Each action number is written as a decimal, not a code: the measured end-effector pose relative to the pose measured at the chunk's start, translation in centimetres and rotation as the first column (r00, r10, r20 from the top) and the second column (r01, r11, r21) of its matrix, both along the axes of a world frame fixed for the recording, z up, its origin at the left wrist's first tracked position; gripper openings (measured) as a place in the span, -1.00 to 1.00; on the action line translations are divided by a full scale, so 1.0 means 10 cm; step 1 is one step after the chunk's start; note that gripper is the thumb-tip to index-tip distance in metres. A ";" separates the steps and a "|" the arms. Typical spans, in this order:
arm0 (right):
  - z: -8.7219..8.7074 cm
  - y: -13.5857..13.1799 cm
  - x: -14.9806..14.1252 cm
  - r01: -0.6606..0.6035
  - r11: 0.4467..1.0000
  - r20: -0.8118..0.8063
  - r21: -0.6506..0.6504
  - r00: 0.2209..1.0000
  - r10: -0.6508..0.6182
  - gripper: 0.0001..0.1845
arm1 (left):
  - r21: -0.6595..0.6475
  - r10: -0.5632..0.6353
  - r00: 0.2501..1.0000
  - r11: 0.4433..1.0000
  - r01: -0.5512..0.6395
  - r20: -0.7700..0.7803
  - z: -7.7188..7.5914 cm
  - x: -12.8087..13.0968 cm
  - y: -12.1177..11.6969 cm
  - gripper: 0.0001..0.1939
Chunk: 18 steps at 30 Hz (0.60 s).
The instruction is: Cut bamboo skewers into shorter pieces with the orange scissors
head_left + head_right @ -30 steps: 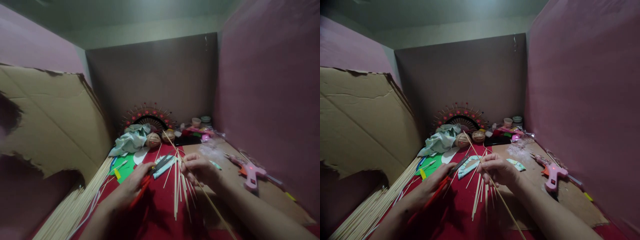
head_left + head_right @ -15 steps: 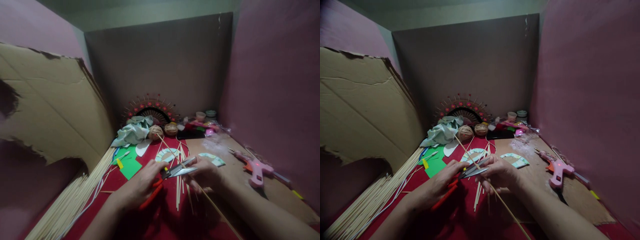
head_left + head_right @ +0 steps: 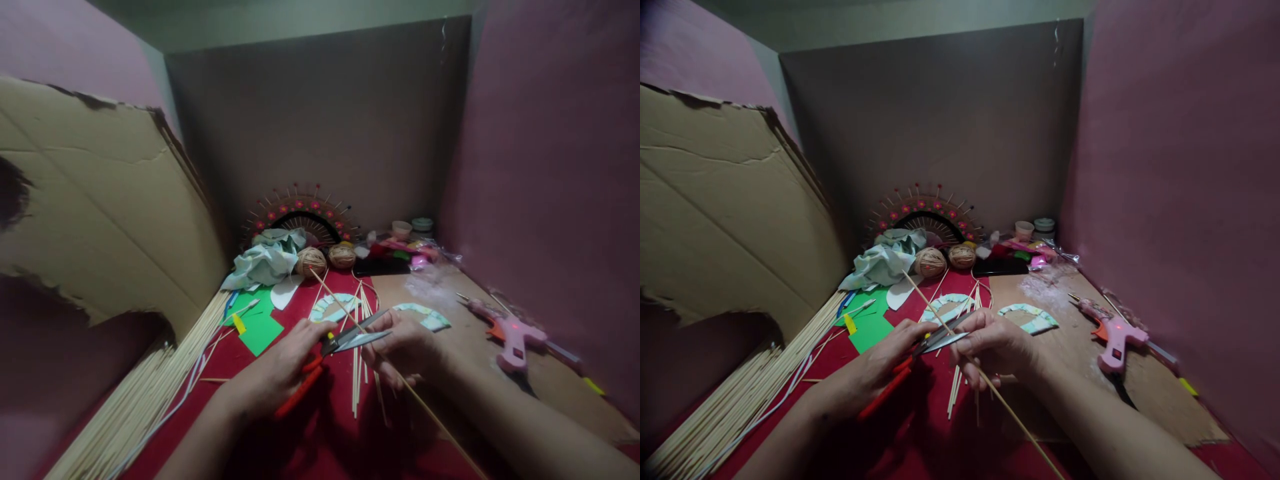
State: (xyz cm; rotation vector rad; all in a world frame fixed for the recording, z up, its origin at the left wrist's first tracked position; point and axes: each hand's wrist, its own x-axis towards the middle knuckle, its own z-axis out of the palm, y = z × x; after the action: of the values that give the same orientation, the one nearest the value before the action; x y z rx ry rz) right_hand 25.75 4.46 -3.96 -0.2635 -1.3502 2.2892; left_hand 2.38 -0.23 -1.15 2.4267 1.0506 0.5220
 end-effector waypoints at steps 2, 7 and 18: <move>-0.01 0.00 0.00 -0.010 1.000 0.011 -0.008 1.000 0.010 -0.79 | -0.006 -0.009 1.000 1.000 0.009 -0.015 0.01 0.01 -0.01 -0.51; -0.05 -0.01 -0.04 -0.037 0.999 -0.003 -0.022 0.999 0.037 -0.78 | -0.010 -0.014 0.998 1.000 0.014 -0.053 -0.01 0.02 0.00 -0.47; 0.00 -0.10 -0.09 0.015 0.998 -0.051 -0.063 0.999 -0.018 -0.78 | -0.103 0.054 0.997 0.994 -0.047 0.063 0.06 0.15 -0.03 -0.60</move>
State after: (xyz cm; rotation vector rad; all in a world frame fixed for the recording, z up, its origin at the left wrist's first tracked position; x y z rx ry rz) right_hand 24.84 3.46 -3.95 -0.2338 -1.2481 2.3118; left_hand 3.92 -0.49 -0.57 2.2842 1.0870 0.5478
